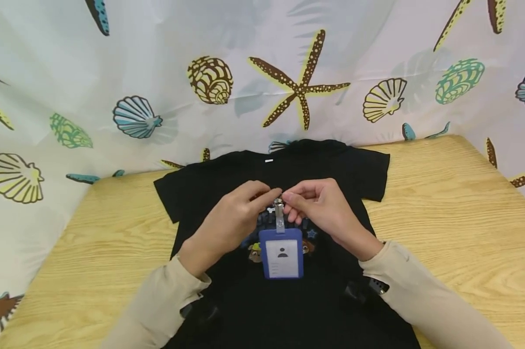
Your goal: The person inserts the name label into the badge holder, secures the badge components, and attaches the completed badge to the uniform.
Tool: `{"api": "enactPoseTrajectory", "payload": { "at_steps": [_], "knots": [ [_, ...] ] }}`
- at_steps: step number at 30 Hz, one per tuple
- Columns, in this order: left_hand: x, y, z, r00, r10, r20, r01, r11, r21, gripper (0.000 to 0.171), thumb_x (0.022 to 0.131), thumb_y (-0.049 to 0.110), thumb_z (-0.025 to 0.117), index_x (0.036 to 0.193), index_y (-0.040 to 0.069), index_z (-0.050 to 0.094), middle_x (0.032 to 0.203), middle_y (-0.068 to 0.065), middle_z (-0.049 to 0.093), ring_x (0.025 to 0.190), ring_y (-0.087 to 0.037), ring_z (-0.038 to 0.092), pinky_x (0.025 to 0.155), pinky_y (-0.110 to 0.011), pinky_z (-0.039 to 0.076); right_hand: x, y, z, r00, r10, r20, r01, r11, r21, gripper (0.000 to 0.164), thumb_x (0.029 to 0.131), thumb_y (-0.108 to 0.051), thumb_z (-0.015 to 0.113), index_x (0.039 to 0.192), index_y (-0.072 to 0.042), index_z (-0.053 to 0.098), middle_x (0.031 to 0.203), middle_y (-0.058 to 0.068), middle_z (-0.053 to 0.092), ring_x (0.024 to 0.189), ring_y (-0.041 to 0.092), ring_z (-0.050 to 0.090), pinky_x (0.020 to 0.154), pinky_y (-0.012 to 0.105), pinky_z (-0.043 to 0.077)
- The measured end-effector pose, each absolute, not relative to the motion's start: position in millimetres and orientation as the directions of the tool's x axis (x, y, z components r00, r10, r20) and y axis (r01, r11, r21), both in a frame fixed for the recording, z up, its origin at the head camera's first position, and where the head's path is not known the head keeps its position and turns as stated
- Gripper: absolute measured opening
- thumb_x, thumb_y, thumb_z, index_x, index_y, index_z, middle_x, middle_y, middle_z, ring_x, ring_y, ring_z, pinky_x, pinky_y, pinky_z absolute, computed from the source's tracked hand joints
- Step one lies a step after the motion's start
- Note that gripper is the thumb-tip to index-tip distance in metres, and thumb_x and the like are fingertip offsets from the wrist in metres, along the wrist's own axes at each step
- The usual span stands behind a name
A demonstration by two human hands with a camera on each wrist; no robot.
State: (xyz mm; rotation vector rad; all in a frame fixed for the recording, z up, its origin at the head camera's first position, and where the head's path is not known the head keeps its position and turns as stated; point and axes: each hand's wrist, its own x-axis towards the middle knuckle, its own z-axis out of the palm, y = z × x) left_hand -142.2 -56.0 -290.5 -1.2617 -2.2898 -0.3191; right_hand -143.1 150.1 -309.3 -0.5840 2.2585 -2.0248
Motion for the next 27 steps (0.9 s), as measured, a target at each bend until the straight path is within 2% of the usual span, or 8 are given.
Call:
{"api": "enactPoseTrajectory", "payload": {
  "at_steps": [4, 7, 11, 13, 15, 18, 23, 27],
  "knots": [
    [-142, -53, -294, -0.433, 0.717, 0.546, 0.836, 0.547, -0.055, 0.038, 0.079, -0.013, 0.068, 0.116, -0.003, 0.065, 0.101, -0.012, 0.065, 0.091, -0.02, 0.063, 0.078, -0.025, 0.056, -144, 150, -313, -0.92, -0.281, 0.273, -0.304, 0.072, -0.95, 0.018, 0.095, -0.007, 0.06, 0.09, 0.009, 0.066, 0.072, 0.008, 0.066, 0.058, 0.014, 0.06, 0.055, 0.025, 0.055],
    [-142, -51, -295, -0.447, 0.704, 0.552, 0.831, 0.555, -0.036, 0.038, 0.079, -0.013, 0.068, 0.116, -0.004, 0.064, 0.101, -0.012, 0.067, 0.092, -0.02, 0.064, 0.079, -0.025, 0.056, -146, 149, -317, -0.883, -0.26, 0.391, -0.433, 0.129, -0.892, 0.013, 0.094, -0.004, 0.06, 0.086, 0.004, 0.066, 0.07, 0.005, 0.065, 0.057, 0.014, 0.06, 0.053, 0.023, 0.052],
    [-142, -52, -296, -0.453, 0.715, 0.533, 0.827, 0.56, -0.049, 0.037, 0.08, -0.01, 0.07, 0.117, -0.005, 0.063, 0.103, -0.013, 0.066, 0.093, -0.022, 0.063, 0.079, -0.026, 0.056, -148, 149, -324, -0.73, -0.296, 0.616, -0.683, 0.318, -0.657, 0.014, 0.09, 0.003, 0.064, 0.079, -0.007, 0.066, 0.065, -0.004, 0.062, 0.055, 0.008, 0.056, 0.048, 0.02, 0.046],
    [-142, -52, -298, -0.44, 0.737, 0.513, 0.826, 0.556, -0.09, 0.037, 0.082, -0.008, 0.069, 0.118, -0.006, 0.062, 0.102, -0.014, 0.065, 0.093, -0.022, 0.062, 0.079, -0.025, 0.055, -149, 149, -325, -0.652, -0.322, 0.686, -0.754, 0.372, -0.542, 0.02, 0.088, 0.005, 0.065, 0.076, -0.011, 0.064, 0.062, -0.008, 0.058, 0.053, 0.004, 0.052, 0.046, 0.018, 0.041],
    [-144, -53, -301, -0.422, 0.761, 0.492, 0.828, 0.545, -0.133, 0.039, 0.083, -0.006, 0.069, 0.121, -0.007, 0.061, 0.103, -0.014, 0.063, 0.092, -0.021, 0.06, 0.079, -0.023, 0.054, -149, 148, -327, -0.627, -0.335, 0.703, -0.773, 0.376, -0.511, 0.024, 0.088, 0.006, 0.064, 0.073, -0.013, 0.062, 0.059, -0.009, 0.054, 0.05, 0.003, 0.048, 0.045, 0.018, 0.037],
    [-146, -52, -307, -0.383, 0.786, 0.485, 0.825, 0.527, -0.203, 0.04, 0.085, -0.004, 0.066, 0.124, -0.008, 0.058, 0.102, -0.013, 0.06, 0.088, -0.019, 0.057, 0.077, -0.02, 0.052, -147, 147, -326, -0.689, -0.318, 0.652, -0.725, 0.337, -0.601, 0.03, 0.093, 0.003, 0.059, 0.068, -0.014, 0.058, 0.053, -0.01, 0.048, 0.046, 0.005, 0.045, 0.044, 0.021, 0.035],
    [-148, -48, -314, -0.317, 0.76, 0.568, 0.801, 0.535, -0.27, 0.032, 0.087, -0.004, 0.063, 0.119, -0.007, 0.059, 0.098, -0.01, 0.057, 0.084, -0.017, 0.053, 0.074, -0.019, 0.05, -142, 145, -321, -0.852, -0.301, 0.429, -0.489, 0.164, -0.857, 0.038, 0.102, -0.01, 0.048, 0.064, -0.007, 0.05, 0.049, 0.0, 0.045, 0.043, 0.014, 0.041, 0.039, 0.025, 0.033],
    [-151, -45, -319, -0.29, 0.722, 0.628, 0.822, 0.524, -0.222, 0.034, 0.081, -0.008, 0.066, 0.115, -0.007, 0.058, 0.097, -0.01, 0.055, 0.086, -0.018, 0.053, 0.076, -0.021, 0.05, -137, 142, -317, -0.89, -0.327, 0.316, -0.343, 0.026, -0.939, 0.042, 0.104, -0.015, 0.043, 0.065, 0.0, 0.045, 0.049, 0.006, 0.042, 0.042, 0.015, 0.037, 0.037, 0.028, 0.027]
  ]
}}
